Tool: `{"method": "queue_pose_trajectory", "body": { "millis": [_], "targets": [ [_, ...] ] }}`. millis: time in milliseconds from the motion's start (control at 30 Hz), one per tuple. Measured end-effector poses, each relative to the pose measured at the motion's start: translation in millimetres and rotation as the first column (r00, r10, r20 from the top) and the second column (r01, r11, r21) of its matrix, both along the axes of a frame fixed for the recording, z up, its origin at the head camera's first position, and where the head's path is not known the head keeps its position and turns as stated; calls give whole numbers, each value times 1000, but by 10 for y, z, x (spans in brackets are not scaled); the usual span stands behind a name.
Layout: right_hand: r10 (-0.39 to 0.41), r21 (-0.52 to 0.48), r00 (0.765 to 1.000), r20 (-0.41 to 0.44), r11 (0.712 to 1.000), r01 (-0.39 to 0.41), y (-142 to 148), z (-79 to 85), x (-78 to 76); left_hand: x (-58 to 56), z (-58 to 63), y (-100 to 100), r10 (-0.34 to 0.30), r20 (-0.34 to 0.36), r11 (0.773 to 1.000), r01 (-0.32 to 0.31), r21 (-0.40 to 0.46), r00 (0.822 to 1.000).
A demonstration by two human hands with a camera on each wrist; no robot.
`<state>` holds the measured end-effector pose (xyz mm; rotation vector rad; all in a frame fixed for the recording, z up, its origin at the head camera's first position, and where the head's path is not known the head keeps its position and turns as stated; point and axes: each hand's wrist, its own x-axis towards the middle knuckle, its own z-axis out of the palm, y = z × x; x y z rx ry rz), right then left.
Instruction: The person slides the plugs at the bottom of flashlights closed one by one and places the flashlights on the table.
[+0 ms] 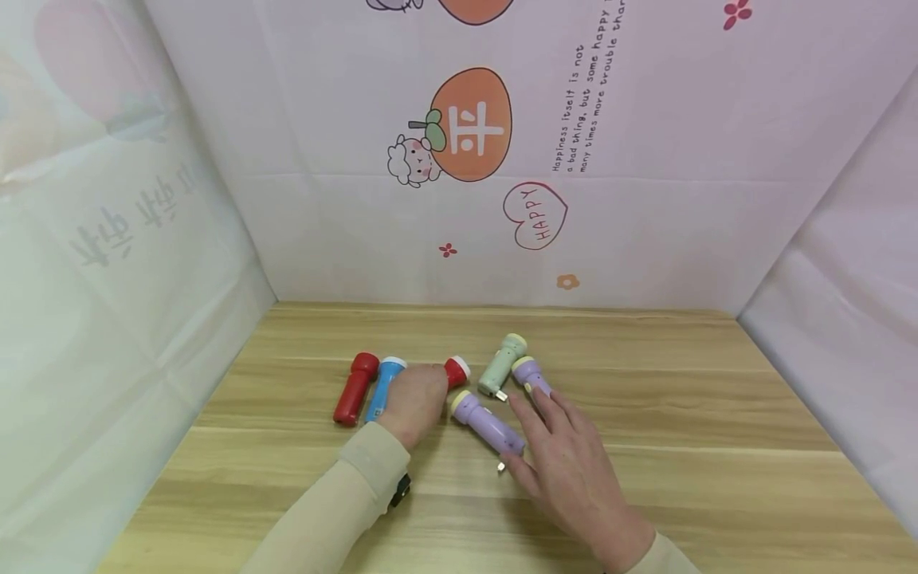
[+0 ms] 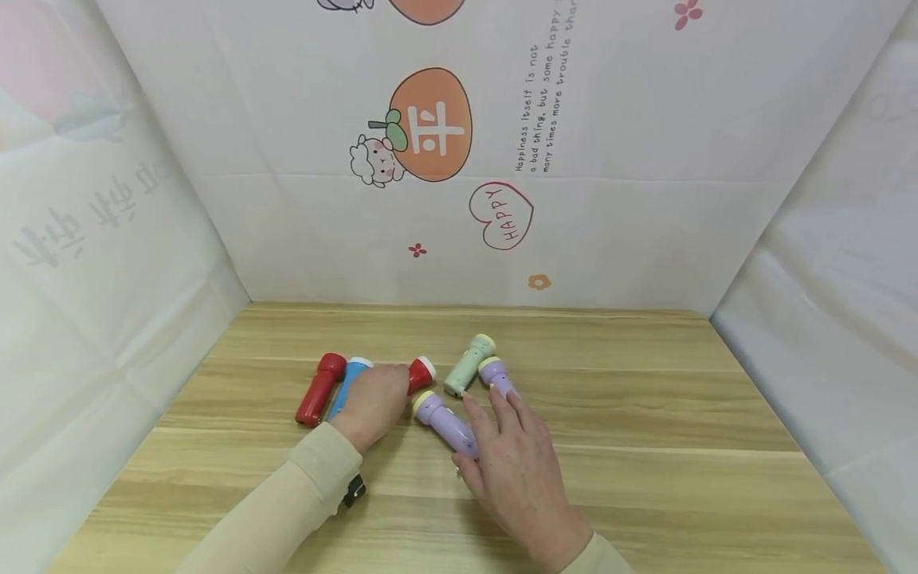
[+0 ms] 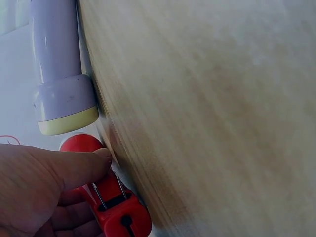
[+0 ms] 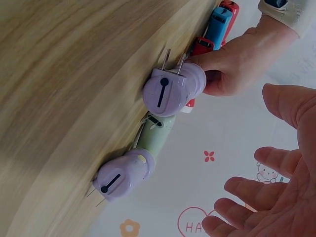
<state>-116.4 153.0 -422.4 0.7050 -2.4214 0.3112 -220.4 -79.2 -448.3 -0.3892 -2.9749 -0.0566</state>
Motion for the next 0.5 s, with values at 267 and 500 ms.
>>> {"method": "queue_pose_trajectory", "body": {
  "millis": [267, 500],
  "targets": [
    [-10, 4, 1000, 2, 1000, 10, 2, -3, 0, 5, 1, -25, -9, -19, 1000, 9, 18, 1000],
    [-10, 2, 1000, -7, 1000, 10, 1, -2, -1, 29, 51, -67, -25, -69, 999, 27, 31, 997]
  ]
}}
